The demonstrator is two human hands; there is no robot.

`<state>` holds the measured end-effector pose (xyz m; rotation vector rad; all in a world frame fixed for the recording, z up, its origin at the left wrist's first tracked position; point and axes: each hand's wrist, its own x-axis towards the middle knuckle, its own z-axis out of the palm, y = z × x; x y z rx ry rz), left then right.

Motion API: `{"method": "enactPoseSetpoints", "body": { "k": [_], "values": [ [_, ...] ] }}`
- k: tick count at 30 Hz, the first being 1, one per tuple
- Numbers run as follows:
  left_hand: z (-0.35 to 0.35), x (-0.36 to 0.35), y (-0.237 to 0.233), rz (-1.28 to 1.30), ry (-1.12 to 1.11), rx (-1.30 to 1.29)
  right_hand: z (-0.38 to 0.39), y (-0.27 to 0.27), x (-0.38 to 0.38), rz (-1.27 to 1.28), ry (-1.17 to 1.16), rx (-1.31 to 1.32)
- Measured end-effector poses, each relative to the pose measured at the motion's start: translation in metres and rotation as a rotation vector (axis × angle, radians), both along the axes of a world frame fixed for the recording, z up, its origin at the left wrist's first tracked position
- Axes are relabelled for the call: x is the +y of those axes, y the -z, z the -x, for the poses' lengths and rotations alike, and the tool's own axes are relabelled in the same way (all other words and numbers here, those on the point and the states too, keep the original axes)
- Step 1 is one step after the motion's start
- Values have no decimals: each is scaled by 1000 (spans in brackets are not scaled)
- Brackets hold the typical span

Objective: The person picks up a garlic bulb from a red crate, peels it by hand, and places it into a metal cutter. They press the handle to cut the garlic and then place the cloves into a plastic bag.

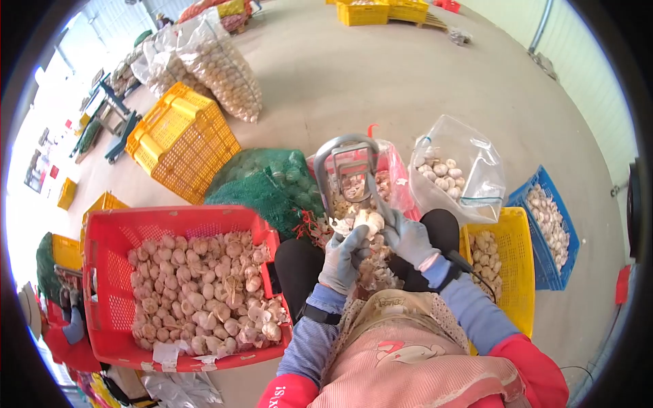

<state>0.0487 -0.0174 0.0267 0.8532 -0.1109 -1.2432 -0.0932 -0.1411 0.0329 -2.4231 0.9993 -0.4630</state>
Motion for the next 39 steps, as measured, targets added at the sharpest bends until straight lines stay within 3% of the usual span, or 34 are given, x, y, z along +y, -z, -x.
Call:
{"method": "enactPoseSetpoints", "body": {
  "k": [4, 8, 10, 12, 15, 17, 19, 21, 22, 23, 24, 26, 27, 28, 30, 34, 36, 39],
  "values": [
    [1, 6, 6, 117, 24, 171, 6, -28, 20, -34, 79, 7],
    [7, 20, -11, 274, 142, 85, 29, -65, 50, 139, -91, -372],
    [21, 26, -13, 80, 86, -4, 31, -58, 68, -358, -124, -511],
    [26, 34, 8, 26, 158, -141, 27, -49, 79, -519, -34, -661],
    [35, 42, 13, -84, 117, -343, 32, -38, 78, -663, 1, -608],
    [38, 47, -11, -84, 61, -331, 33, -43, 79, -485, -68, -468],
    [44, 45, -6, -8, -35, -665, 33, -60, 83, -253, -128, -247],
    [39, 43, -5, 3, -38, -914, 31, -56, 88, -267, -112, -281],
    [41, 44, -9, -98, -41, -537, 30, -52, 90, -274, -103, -297],
    [38, 44, -14, -118, -10, -344, 27, -40, 90, -567, -130, -563],
    [35, 45, -19, -137, 22, -151, 29, -42, 90, -762, -86, -614],
    [32, 46, -6, -45, -83, -8, 33, -51, 81, -1143, 9, -715],
    [30, 46, 2, -1, -132, 63, 36, -50, 75, -1170, 15, -706],
    [25, 45, 7, -152, -163, -67, 38, -53, 75, -1261, 28, -744],
    [13, 49, 20, -181, -175, -1047, 43, -60, 75, -1442, 51, -822],
    [22, 58, -4, 89, 109, -591, 48, -47, 72, -1554, 76, -725],
    [32, 53, -20, 125, 273, -513, 50, -20, 76, -1602, 36, -715],
    [41, 53, -27, -45, 316, -385, 46, -14, 81, -1524, 105, -744]
  ]
}}
